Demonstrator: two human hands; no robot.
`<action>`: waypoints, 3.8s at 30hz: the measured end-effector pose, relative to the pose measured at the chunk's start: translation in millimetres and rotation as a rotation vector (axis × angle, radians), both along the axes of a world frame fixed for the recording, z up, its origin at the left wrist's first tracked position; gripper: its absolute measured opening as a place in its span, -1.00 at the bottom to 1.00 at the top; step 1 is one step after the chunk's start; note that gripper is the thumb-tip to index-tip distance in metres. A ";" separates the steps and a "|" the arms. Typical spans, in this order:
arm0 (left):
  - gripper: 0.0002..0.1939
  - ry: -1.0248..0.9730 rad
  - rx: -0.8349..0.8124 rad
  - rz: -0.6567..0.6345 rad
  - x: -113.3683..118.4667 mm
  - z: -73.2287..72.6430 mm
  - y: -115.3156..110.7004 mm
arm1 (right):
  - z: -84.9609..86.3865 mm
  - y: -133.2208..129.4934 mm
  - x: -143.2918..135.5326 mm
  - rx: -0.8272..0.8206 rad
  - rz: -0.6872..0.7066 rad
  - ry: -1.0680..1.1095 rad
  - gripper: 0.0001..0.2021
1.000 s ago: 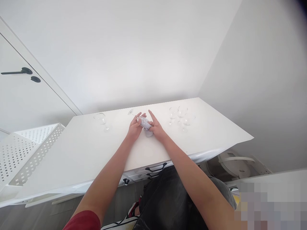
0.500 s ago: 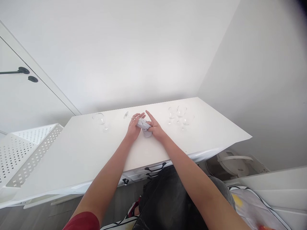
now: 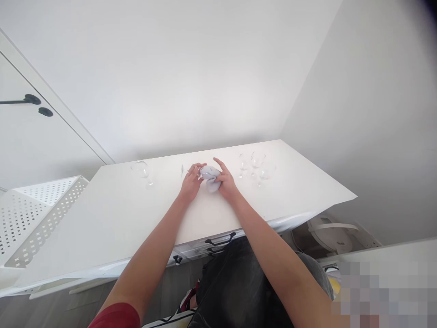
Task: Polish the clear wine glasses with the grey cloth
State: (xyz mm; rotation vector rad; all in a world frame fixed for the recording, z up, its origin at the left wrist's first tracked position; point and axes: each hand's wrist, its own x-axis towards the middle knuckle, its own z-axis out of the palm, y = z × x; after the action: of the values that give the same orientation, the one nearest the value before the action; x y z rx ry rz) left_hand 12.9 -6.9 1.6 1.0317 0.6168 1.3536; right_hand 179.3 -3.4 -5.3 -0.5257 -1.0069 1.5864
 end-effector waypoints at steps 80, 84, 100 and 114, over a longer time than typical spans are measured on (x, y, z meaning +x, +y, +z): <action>-0.48 0.319 -0.113 -0.175 1.0 0.4 -6.4 | -3.2 5.4 -1.0 0.007 -0.146 0.113 -0.66; -0.47 0.406 -0.116 -0.222 3.4 -5.6 -4.5 | 0.1 0.0 -1.5 -0.102 0.048 0.035 -0.58; -0.55 0.559 -0.064 -0.201 1.9 -14.1 -2.4 | 2.6 -5.5 -8.0 0.239 -0.533 -0.394 -0.44; -0.50 0.452 -0.181 -0.416 -1.1 -6.7 -4.8 | 6.4 -9.5 -3.3 0.191 -0.497 -0.269 -0.69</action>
State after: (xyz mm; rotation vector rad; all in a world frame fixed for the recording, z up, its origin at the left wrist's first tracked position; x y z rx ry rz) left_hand 11.9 -11.7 -5.0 1.2445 0.7882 0.6908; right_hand 175.9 -12.9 1.1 -0.7997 -1.1099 0.9860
